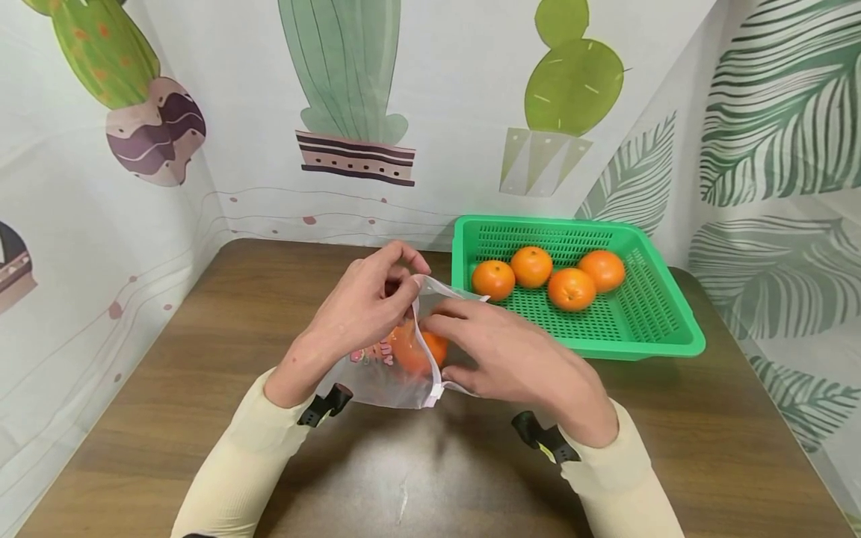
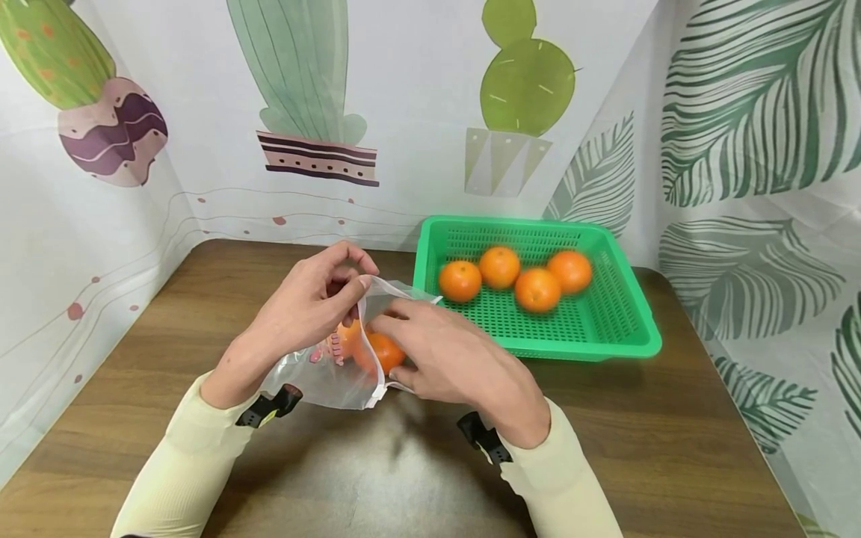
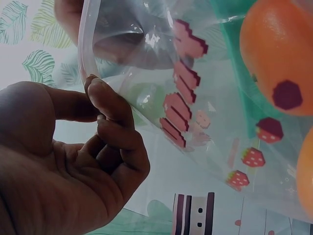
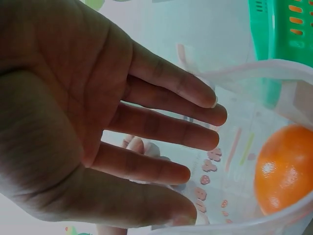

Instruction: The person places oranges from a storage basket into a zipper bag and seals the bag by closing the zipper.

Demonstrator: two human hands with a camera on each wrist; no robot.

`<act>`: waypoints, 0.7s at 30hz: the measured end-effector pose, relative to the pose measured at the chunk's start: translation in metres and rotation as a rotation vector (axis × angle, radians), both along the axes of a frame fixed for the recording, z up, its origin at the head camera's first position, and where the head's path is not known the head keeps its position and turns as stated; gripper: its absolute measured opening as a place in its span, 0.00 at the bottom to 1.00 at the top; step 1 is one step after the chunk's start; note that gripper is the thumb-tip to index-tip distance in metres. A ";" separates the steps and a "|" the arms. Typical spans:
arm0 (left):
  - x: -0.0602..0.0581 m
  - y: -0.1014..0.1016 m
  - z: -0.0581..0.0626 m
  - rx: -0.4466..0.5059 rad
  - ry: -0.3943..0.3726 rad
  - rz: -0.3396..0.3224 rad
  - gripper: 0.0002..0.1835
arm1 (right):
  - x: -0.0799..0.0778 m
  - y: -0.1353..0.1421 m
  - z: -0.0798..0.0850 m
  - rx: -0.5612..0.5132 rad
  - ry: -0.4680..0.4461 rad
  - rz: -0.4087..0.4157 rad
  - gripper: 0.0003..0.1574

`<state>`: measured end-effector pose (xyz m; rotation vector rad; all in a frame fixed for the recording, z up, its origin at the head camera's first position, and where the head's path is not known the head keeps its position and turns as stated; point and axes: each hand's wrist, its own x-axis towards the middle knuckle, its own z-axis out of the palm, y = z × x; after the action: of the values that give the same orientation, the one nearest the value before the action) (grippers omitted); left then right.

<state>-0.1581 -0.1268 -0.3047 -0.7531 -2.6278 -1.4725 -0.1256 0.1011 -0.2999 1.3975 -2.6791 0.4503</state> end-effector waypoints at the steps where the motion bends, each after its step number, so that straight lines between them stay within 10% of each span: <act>1: 0.000 0.000 0.000 -0.001 0.003 0.002 0.04 | 0.001 0.001 0.001 -0.001 -0.001 -0.002 0.26; 21: -0.001 0.001 -0.002 -0.014 0.030 0.004 0.05 | 0.000 0.022 0.015 -0.049 -0.078 -0.031 0.32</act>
<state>-0.1590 -0.1261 -0.3064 -0.7649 -2.6188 -1.4322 -0.1254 0.1232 -0.2844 1.3514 -2.7264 0.5755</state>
